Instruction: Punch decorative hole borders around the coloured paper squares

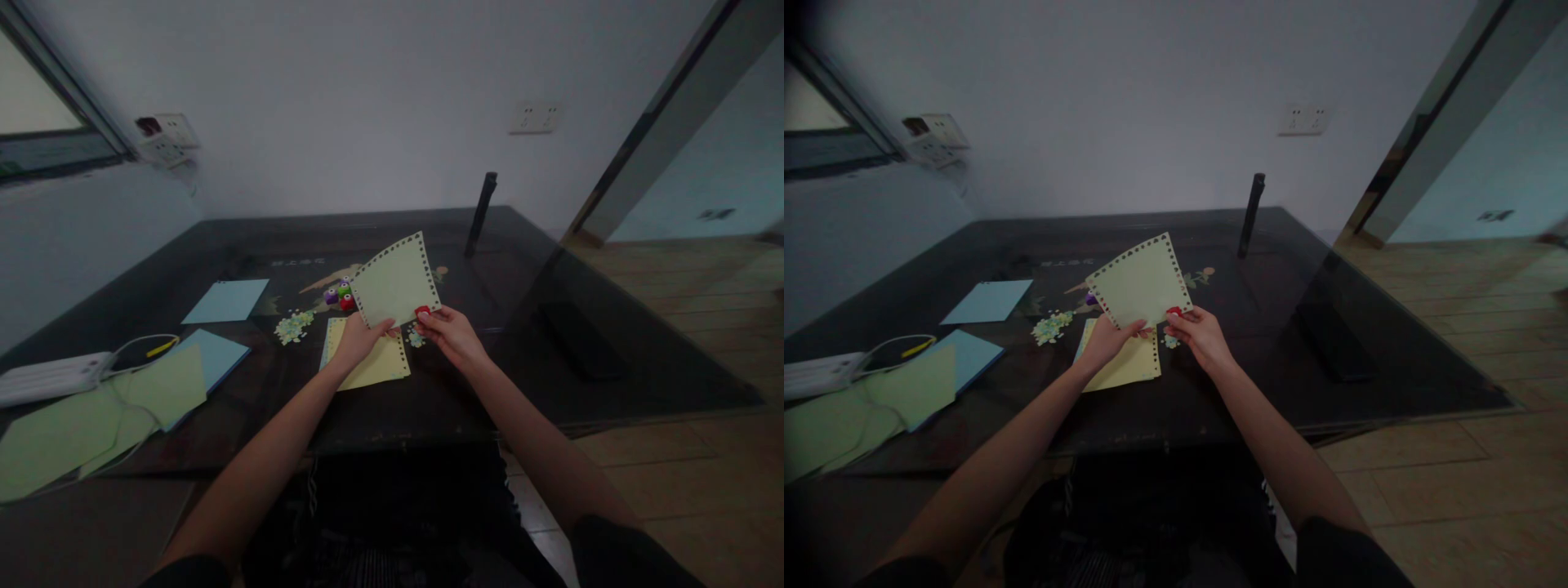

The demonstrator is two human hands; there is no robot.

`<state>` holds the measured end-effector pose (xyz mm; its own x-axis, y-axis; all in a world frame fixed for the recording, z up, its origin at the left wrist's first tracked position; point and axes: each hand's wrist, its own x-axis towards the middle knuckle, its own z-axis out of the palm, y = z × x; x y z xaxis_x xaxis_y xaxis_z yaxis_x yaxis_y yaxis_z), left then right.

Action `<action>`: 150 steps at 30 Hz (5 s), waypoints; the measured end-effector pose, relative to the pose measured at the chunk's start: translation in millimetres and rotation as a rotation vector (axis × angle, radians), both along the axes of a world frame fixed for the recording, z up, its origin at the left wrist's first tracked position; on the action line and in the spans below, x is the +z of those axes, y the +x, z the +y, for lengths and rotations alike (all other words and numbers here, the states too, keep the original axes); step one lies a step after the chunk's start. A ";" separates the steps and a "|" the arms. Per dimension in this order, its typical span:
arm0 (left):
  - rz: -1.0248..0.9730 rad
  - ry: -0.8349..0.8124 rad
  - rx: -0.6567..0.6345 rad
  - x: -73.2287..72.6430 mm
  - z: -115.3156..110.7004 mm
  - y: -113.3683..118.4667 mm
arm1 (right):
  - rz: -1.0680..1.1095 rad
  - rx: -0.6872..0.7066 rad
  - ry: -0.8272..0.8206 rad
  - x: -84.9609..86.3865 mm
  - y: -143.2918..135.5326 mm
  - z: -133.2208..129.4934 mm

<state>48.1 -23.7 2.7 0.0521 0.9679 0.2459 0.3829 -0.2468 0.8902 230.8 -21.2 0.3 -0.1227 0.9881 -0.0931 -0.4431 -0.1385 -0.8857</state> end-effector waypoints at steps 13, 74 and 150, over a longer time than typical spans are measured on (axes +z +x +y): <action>0.008 -0.010 -0.029 -0.7 -0.2 -0.2 | -0.019 0.001 -0.020 0.3 0.9 1.5; 0.005 -0.019 -0.046 1.5 -2.8 4.1 | -0.195 -0.062 0.066 -1.6 2.5 5.7; 0.004 0.029 -0.006 -3.2 -2.4 4.4 | -0.073 0.063 0.083 -0.2 9.2 8.6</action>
